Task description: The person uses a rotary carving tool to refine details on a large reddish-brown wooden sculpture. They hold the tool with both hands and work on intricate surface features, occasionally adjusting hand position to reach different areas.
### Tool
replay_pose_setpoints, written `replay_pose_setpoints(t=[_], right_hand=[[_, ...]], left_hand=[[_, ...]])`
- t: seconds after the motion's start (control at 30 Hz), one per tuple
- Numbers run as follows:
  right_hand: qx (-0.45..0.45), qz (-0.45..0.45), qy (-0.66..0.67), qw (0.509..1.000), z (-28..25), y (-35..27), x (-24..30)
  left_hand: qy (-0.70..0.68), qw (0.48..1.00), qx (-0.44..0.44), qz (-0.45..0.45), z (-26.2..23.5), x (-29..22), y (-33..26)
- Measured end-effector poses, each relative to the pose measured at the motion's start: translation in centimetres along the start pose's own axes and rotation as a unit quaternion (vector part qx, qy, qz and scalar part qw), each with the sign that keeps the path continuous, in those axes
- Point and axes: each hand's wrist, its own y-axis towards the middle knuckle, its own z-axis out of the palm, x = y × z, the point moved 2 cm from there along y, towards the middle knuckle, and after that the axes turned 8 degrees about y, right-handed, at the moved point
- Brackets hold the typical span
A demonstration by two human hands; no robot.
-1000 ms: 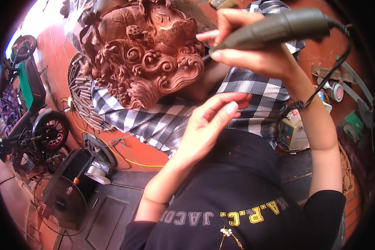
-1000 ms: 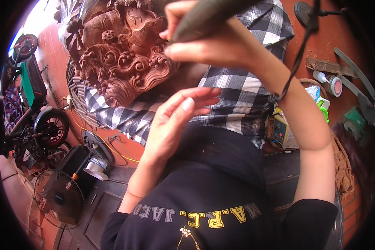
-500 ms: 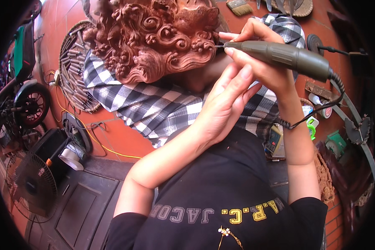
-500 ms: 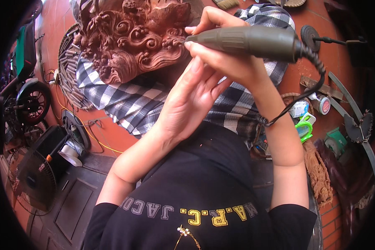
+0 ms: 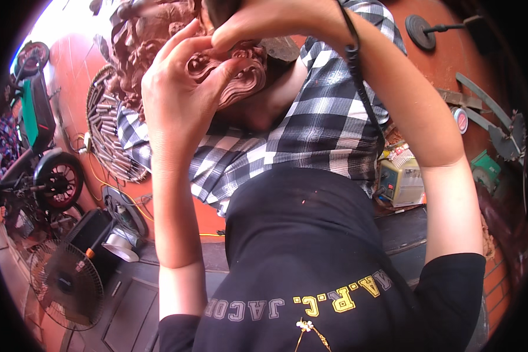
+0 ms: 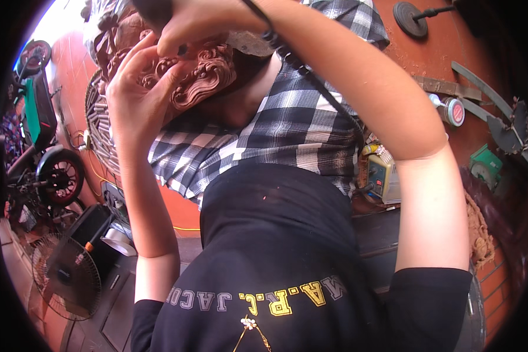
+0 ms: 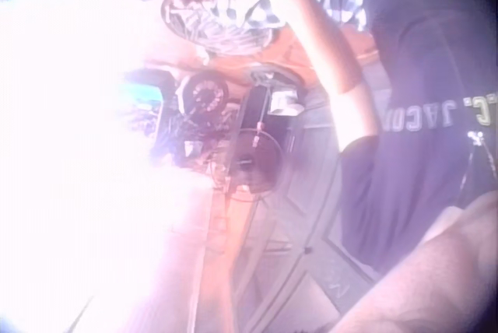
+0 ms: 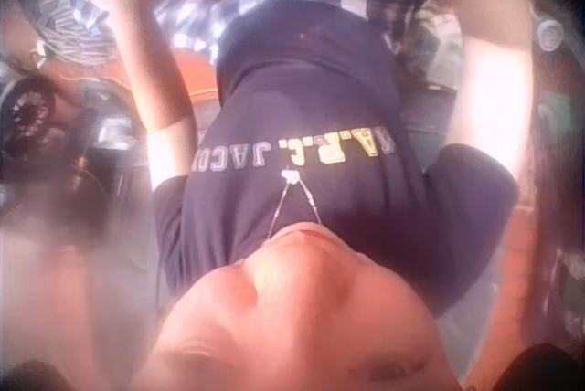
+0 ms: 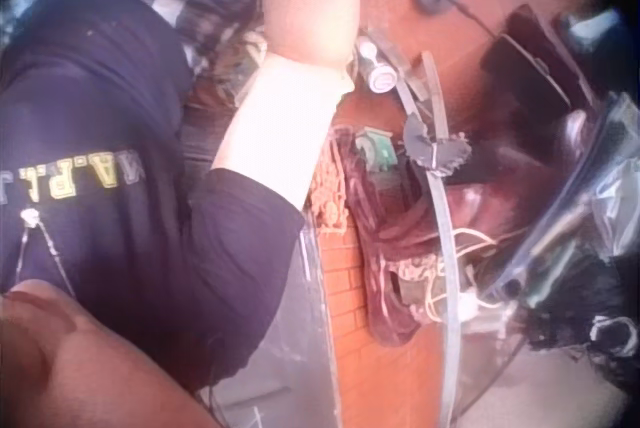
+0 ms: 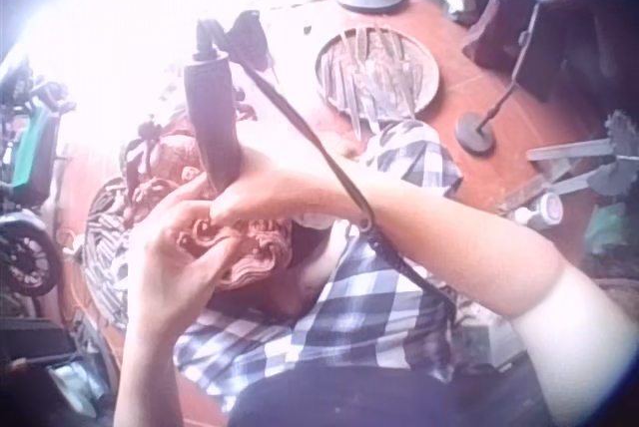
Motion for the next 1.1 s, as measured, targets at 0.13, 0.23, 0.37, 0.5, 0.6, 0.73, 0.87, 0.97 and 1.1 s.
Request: replay_pose_setpoints(t=[0.13, 0.23, 0.37, 0.5, 0.6, 0.73, 0.87, 0.97, 1.1], right_hand=[[-0.121, -0.078, 0.031, 0.989, 0.4, -0.7, -2.1], [-0.172, -0.123, 0.083, 0.974, 0.7, 0.0, -2.3], [-0.256, -0.178, 0.128, 0.941, 0.8, 0.8, -2.3], [-0.327, -0.225, 0.147, 0.906, 1.5, 1.7, -1.8], [-0.339, -0.237, 0.159, 0.897, 1.9, 1.9, -1.4], [-0.326, -0.241, 0.198, 0.892, 3.6, 3.3, -1.6], [-0.27, -0.24, 0.176, 0.916, 4.0, 4.4, -1.8], [-0.273, -0.248, 0.163, 0.915, 4.4, 4.8, -2.2], [-0.284, -0.249, 0.148, 0.914, 4.3, 4.3, -2.4]], left_hand=[[-0.029, 0.999, -0.027, -0.012, 1.9, -0.5, 0.0], [-0.034, 0.999, -0.017, -0.006, 2.0, 0.4, 0.2], [-0.171, 0.979, 0.078, -0.082, 3.2, 0.4, 0.4], [-0.304, 0.946, 0.068, -0.089, 3.7, -0.3, 1.1], [-0.179, 0.976, 0.11, -0.052, 3.2, 0.8, 1.6], [-0.172, 0.975, 0.116, -0.073, 3.3, 1.2, 0.7], [-0.108, 0.989, 0.089, -0.054, 2.9, 0.9, 0.7], [-0.109, 0.988, 0.091, -0.061, 3.0, 0.9, 0.3], [-0.127, 0.986, 0.085, -0.061, 3.6, 0.6, 0.2]])
